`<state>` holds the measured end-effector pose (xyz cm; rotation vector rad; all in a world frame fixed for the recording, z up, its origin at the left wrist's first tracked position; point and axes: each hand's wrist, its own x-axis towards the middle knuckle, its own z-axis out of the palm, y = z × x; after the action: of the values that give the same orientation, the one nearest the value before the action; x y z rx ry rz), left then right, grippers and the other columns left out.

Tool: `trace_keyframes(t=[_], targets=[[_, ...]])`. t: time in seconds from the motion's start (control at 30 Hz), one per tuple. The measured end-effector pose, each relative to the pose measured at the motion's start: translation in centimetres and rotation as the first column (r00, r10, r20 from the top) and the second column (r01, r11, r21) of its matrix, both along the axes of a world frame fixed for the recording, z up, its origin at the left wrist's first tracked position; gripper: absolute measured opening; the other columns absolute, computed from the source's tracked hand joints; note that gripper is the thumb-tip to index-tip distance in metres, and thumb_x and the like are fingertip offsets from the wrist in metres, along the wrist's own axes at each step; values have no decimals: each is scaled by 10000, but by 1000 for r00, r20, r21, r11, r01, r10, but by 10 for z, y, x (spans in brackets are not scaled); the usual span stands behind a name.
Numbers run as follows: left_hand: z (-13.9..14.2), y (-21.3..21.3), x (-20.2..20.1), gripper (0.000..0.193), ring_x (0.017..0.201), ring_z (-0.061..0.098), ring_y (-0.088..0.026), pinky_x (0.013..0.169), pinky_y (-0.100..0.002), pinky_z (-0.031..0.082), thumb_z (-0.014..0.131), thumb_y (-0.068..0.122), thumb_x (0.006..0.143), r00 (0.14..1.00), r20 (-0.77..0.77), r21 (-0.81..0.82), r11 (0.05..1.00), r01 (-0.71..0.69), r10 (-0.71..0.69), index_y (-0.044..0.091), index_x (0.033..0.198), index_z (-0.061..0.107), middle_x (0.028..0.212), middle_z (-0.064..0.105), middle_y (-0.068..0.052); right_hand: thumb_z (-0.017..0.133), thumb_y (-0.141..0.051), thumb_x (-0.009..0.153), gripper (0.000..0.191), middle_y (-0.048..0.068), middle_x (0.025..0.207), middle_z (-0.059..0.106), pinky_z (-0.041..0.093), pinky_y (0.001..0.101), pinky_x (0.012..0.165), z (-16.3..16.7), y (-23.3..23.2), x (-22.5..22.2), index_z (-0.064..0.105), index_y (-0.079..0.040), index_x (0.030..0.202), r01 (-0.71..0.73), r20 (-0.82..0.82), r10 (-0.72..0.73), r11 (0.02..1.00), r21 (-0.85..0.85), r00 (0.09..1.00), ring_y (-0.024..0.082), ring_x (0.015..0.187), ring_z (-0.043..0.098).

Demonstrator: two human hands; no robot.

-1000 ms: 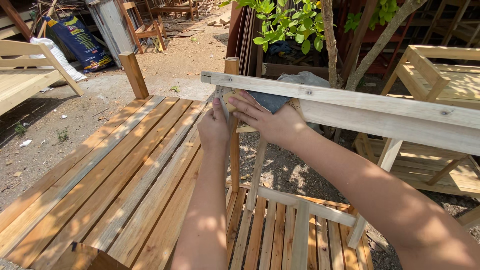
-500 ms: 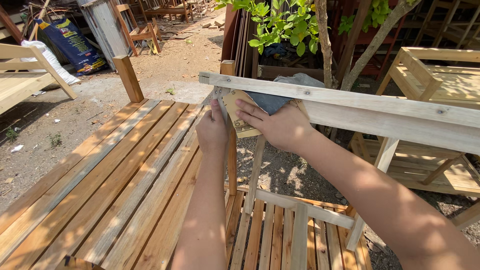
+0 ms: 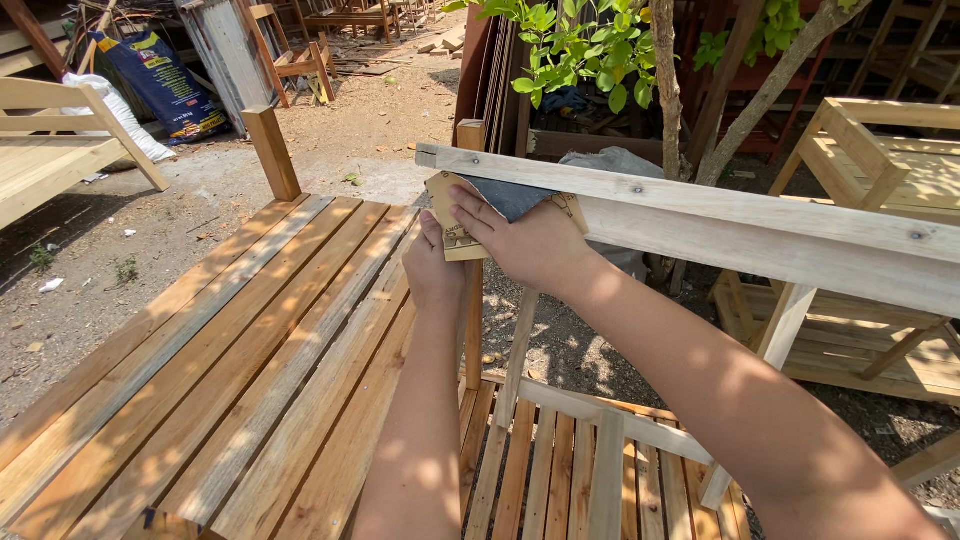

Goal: The person sands a wooden table frame outdoors using sheets of sandpaper, first smoothing the underside edges of the tabletop, then working along the apron rails and legs. They hold the frame steady with one hand while rubbing the sandpaper over the wood surfaces with the other, moving around the frame to reach different sides.

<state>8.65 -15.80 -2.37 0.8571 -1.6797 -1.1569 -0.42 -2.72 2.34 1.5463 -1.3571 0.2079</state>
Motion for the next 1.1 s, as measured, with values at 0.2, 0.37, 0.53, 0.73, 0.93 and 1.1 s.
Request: trace_keyframes(t=[0.2, 0.37, 0.53, 0.73, 0.93, 1.1], targets=[[-7, 1, 4, 751, 960, 715, -443, 852, -523, 538, 250, 537, 1064, 989, 87, 1, 993, -122, 121, -34, 1072, 739, 970, 746, -259, 541, -91, 913, 628, 54, 1532, 521, 610, 417, 721, -2, 34, -7, 450, -142, 1532, 149, 48, -175, 928, 341, 983, 266, 897, 723], [-8, -1, 5, 708, 1030, 672, -437, 890, -527, 496, 253, 525, 1040, 990, 103, 14, 995, -101, 99, -5, 1165, 705, 1067, 722, -259, 507, -64, 917, 611, 40, 1596, 470, 622, 425, 869, 9, 61, -10, 446, -180, 1514, 39, -17, -36, 969, 245, 999, 261, 1195, 678], [-9, -12, 7, 714, 976, 723, -403, 866, -505, 516, 270, 505, 1045, 999, -41, 49, 998, -34, 36, -33, 1083, 737, 1020, 756, -253, 497, -65, 858, 645, -101, 1587, 433, 604, 360, 866, 4, -19, 8, 509, -362, 1430, -49, -60, 52, 997, 53, 997, 192, 1288, 674], [-17, -12, 8, 680, 982, 719, -407, 867, -492, 525, 307, 494, 1050, 994, -32, 64, 993, -102, 104, -38, 1087, 730, 1025, 750, -257, 478, -82, 958, 628, -76, 1664, 364, 613, 362, 731, 4, 22, -3, 419, -197, 1573, 244, -79, -232, 884, 399, 969, 176, 1080, 676], [-13, -7, 8, 631, 1008, 678, -448, 870, -521, 505, 314, 477, 1034, 994, 34, 45, 993, -106, 104, 7, 1115, 728, 1062, 726, -269, 509, -88, 896, 673, -109, 1637, 391, 617, 346, 746, 8, 24, 9, 417, -244, 1545, 129, -194, -109, 987, 94, 975, 184, 1169, 713], [-7, -5, 13, 623, 989, 674, -456, 850, -532, 505, 318, 471, 1038, 994, 25, 21, 994, -111, 111, -5, 1076, 718, 1044, 721, -273, 533, -91, 873, 728, -93, 1625, 379, 593, 344, 588, 3, 38, 5, 380, -229, 1571, 255, -127, -228, 927, 274, 965, 178, 789, 719]])
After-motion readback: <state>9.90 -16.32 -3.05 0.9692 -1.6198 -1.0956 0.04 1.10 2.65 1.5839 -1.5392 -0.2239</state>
